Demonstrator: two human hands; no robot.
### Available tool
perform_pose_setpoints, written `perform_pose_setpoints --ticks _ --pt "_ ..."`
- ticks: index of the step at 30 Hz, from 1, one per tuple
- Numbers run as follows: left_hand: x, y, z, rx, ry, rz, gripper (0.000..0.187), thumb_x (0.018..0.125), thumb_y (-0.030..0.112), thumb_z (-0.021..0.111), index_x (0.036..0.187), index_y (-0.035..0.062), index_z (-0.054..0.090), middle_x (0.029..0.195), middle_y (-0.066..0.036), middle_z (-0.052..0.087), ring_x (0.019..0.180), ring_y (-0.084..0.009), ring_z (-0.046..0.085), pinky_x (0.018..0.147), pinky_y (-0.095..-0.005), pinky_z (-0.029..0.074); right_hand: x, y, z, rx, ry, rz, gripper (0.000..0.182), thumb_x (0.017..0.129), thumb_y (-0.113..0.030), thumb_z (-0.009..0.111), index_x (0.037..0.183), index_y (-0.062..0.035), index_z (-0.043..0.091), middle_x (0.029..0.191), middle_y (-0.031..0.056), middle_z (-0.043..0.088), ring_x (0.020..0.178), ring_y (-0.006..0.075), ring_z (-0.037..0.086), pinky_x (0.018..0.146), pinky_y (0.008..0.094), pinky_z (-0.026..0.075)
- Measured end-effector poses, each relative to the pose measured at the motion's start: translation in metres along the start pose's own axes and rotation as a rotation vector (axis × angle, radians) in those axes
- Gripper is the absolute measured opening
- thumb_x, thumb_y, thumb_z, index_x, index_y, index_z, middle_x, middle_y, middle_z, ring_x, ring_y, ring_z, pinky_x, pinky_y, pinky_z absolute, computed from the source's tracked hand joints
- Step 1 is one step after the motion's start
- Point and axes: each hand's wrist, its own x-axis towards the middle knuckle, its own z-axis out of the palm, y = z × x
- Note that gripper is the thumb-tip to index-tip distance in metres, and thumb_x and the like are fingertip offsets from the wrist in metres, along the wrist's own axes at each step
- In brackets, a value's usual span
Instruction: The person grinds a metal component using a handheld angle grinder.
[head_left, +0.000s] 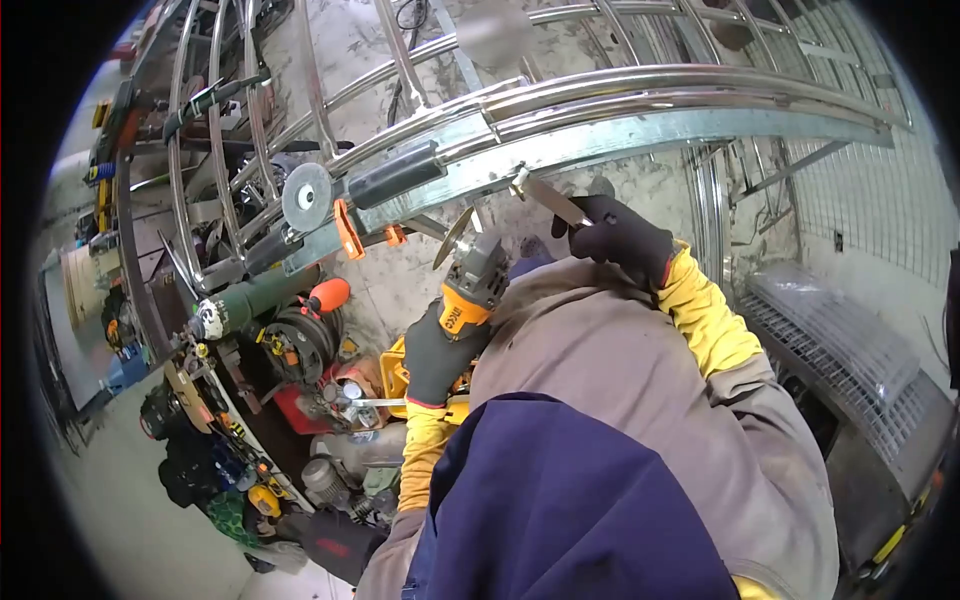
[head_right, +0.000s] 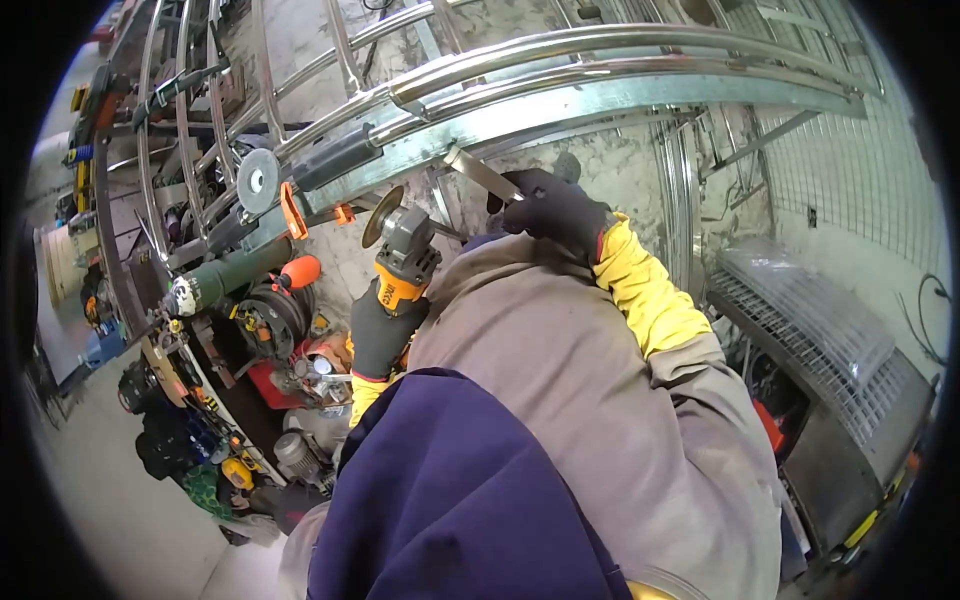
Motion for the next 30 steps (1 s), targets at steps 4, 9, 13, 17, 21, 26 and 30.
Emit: perform_pose_setpoints --ticks 4,9,13,17,21,26,30 --pt "-0.012 -0.008 0.006 -0.056 0.039 -0.016 0.052 0.082 0.041 0.094 0.116 0.0061 0.075 0.101 -0.017 0.081 0.092 -0.0385 0.079 0.078 -0.0440 0.061 -0.011 0.002 -0.002 0.026 0.065 -0.194 0.039 0.086 -0.017 0.070 0.122 -0.0015 0.072 0.106 0.0071 0.069 0.096 0.0161 0.064 0.088 0.0322 0.053" --pt "-0.023 -0.013 0.018 0.006 0.124 -0.033 0.052 0.083 0.043 0.094 0.116 0.0068 0.075 0.097 -0.018 0.080 0.089 -0.0410 0.078 0.076 -0.0460 0.060 -0.025 0.007 -0.002 -0.120 0.236 -0.340 0.035 0.090 -0.008 0.068 0.124 -0.0012 0.072 0.104 0.0043 0.072 0.097 0.0149 0.065 0.092 0.0320 0.052" --pt "-0.029 -0.024 0.026 0.052 0.136 -0.052 0.050 0.082 0.040 0.095 0.112 0.0064 0.074 0.093 -0.019 0.079 0.087 -0.0417 0.078 0.073 -0.0468 0.059 -0.038 0.005 0.000 0.026 0.324 -0.334 0.035 0.091 -0.007 0.069 0.125 -0.0017 0.072 0.105 0.0068 0.072 0.096 0.0155 0.068 0.086 0.0318 0.056" --pt "-0.036 -0.029 0.028 -0.006 0.143 -0.037 0.048 0.083 0.037 0.094 0.111 0.0045 0.074 0.093 -0.021 0.080 0.086 -0.0424 0.078 0.072 -0.0465 0.059 -0.041 0.011 -0.004 0.088 0.301 -0.344 0.035 0.093 -0.010 0.066 0.127 -0.0022 0.073 0.109 0.0031 0.075 0.098 0.0121 0.066 0.088 0.0301 0.055" --pt "-0.044 -0.031 0.029 -0.067 0.156 -0.013 0.048 0.083 0.037 0.094 0.110 0.0032 0.073 0.092 -0.021 0.079 0.086 -0.0430 0.078 0.072 -0.0467 0.059 -0.043 0.008 0.000 0.042 0.336 -0.387 0.034 0.091 -0.007 0.067 0.123 -0.0003 0.075 0.098 0.0016 0.072 0.087 0.0104 0.063 0.079 0.0279 0.053" --pt "-0.045 -0.033 0.031 -0.019 0.156 0.037 0.048 0.082 0.037 0.095 0.108 0.0032 0.072 0.092 -0.021 0.079 0.087 -0.0437 0.078 0.072 -0.0469 0.059 -0.036 0.023 -0.002 0.090 0.343 -0.414 0.032 0.091 -0.008 0.066 0.121 -0.0005 0.076 0.097 0.0017 0.072 0.084 0.0104 0.062 0.076 0.0285 0.053" --pt "-0.048 -0.033 0.031 -0.028 0.151 0.014 0.048 0.082 0.037 0.095 0.108 0.0032 0.073 0.093 -0.022 0.079 0.088 -0.0439 0.078 0.073 -0.0470 0.060 -0.035 0.028 -0.001 0.059 0.368 -0.414 0.031 0.091 -0.008 0.066 0.119 -0.0008 0.076 0.096 0.0019 0.072 0.084 0.0106 0.063 0.076 0.0290 0.053"
